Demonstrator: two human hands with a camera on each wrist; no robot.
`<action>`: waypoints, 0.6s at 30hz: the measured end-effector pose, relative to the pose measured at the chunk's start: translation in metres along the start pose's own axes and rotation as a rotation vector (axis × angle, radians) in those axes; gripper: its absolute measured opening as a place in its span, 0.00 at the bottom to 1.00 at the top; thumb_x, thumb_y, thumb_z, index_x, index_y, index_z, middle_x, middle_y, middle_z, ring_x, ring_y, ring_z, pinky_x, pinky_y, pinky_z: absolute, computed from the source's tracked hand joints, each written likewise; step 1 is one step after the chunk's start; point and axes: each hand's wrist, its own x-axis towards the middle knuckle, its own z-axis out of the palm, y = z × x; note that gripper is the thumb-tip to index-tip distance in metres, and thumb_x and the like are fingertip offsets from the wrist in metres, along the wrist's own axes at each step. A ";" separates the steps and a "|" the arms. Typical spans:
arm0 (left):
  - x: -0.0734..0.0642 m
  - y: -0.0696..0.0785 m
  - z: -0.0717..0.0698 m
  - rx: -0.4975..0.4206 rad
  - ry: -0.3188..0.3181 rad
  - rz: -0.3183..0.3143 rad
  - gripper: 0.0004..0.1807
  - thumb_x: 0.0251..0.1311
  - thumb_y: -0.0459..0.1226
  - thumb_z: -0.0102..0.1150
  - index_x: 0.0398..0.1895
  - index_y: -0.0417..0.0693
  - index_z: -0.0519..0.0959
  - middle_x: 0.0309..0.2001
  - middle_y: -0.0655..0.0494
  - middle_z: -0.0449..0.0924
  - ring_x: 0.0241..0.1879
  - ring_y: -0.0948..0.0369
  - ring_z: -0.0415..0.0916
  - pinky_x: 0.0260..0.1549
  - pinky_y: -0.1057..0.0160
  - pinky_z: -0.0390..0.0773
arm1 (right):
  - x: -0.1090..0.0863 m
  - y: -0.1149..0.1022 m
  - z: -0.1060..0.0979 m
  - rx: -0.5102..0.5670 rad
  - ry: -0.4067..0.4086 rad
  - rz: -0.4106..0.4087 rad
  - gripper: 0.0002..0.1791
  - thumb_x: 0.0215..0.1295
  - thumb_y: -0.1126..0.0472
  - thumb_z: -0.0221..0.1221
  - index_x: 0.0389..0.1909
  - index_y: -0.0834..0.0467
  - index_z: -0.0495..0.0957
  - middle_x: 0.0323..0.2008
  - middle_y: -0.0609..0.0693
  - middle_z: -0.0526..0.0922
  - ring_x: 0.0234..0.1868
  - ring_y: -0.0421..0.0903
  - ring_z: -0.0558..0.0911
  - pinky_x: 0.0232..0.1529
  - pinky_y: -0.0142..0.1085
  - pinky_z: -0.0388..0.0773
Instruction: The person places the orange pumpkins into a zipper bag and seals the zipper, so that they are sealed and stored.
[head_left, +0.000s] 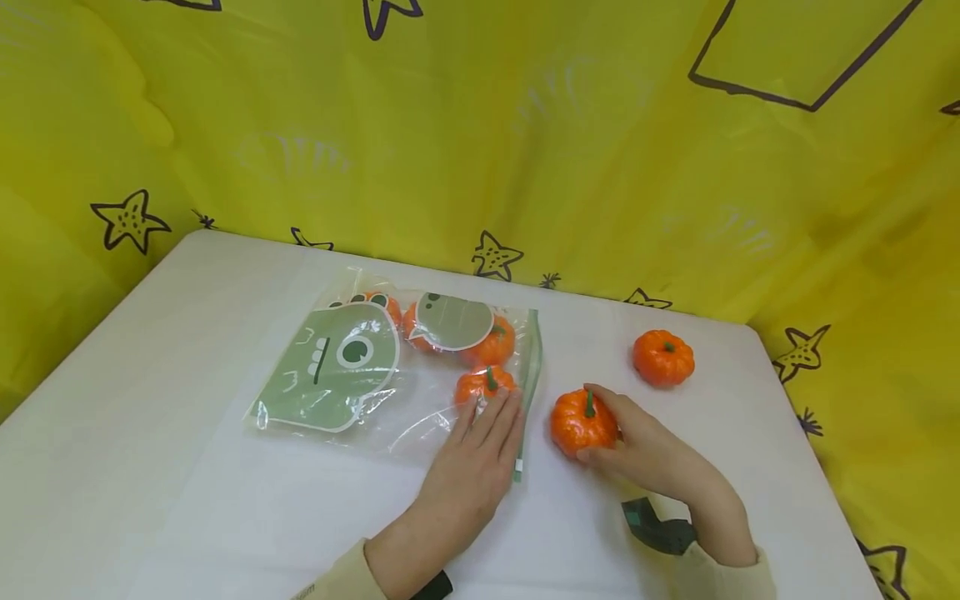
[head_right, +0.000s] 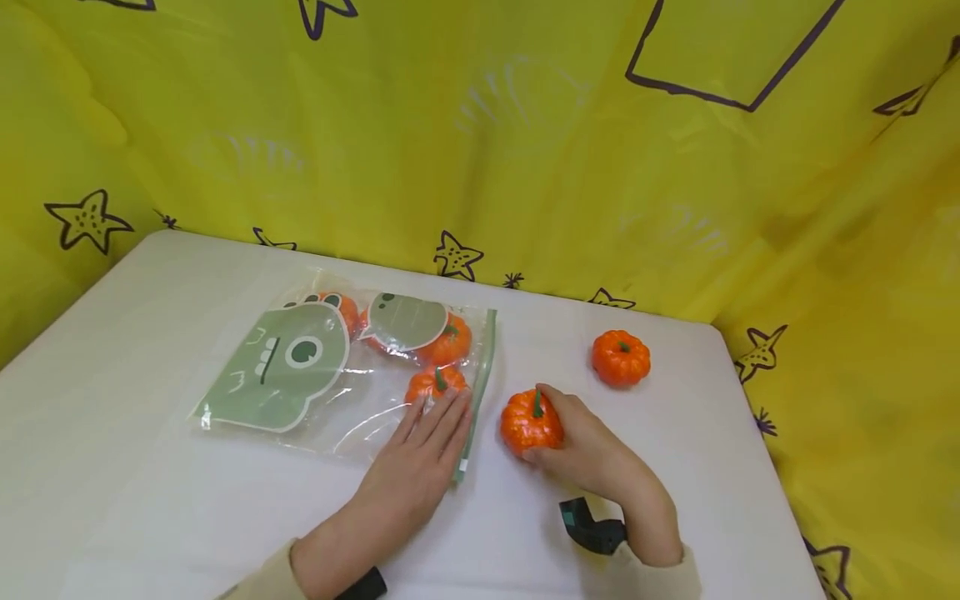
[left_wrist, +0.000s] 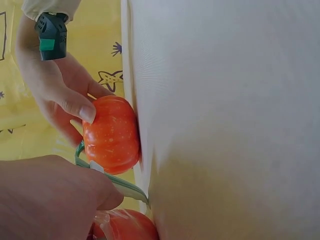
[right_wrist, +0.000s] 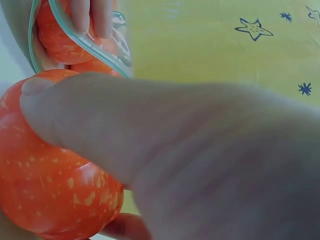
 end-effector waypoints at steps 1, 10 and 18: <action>-0.001 0.000 0.000 -0.005 -0.002 -0.002 0.34 0.67 0.40 0.55 0.75 0.42 0.61 0.78 0.46 0.52 0.78 0.51 0.49 0.74 0.50 0.57 | 0.000 -0.001 0.000 -0.003 0.000 -0.003 0.44 0.61 0.53 0.66 0.73 0.65 0.58 0.69 0.67 0.67 0.69 0.66 0.67 0.67 0.64 0.63; -0.001 -0.002 -0.001 -0.021 0.038 -0.005 0.32 0.67 0.38 0.54 0.74 0.42 0.62 0.78 0.47 0.55 0.78 0.52 0.52 0.74 0.49 0.58 | 0.002 0.000 0.002 -0.027 0.011 -0.012 0.44 0.61 0.54 0.66 0.72 0.67 0.58 0.68 0.67 0.68 0.68 0.66 0.68 0.67 0.63 0.63; -0.001 -0.002 -0.001 -0.025 0.035 -0.005 0.31 0.68 0.38 0.53 0.74 0.42 0.63 0.77 0.47 0.56 0.77 0.52 0.52 0.73 0.49 0.58 | 0.002 0.001 0.002 -0.033 0.014 -0.024 0.44 0.61 0.53 0.66 0.72 0.67 0.58 0.67 0.68 0.69 0.67 0.66 0.69 0.67 0.63 0.63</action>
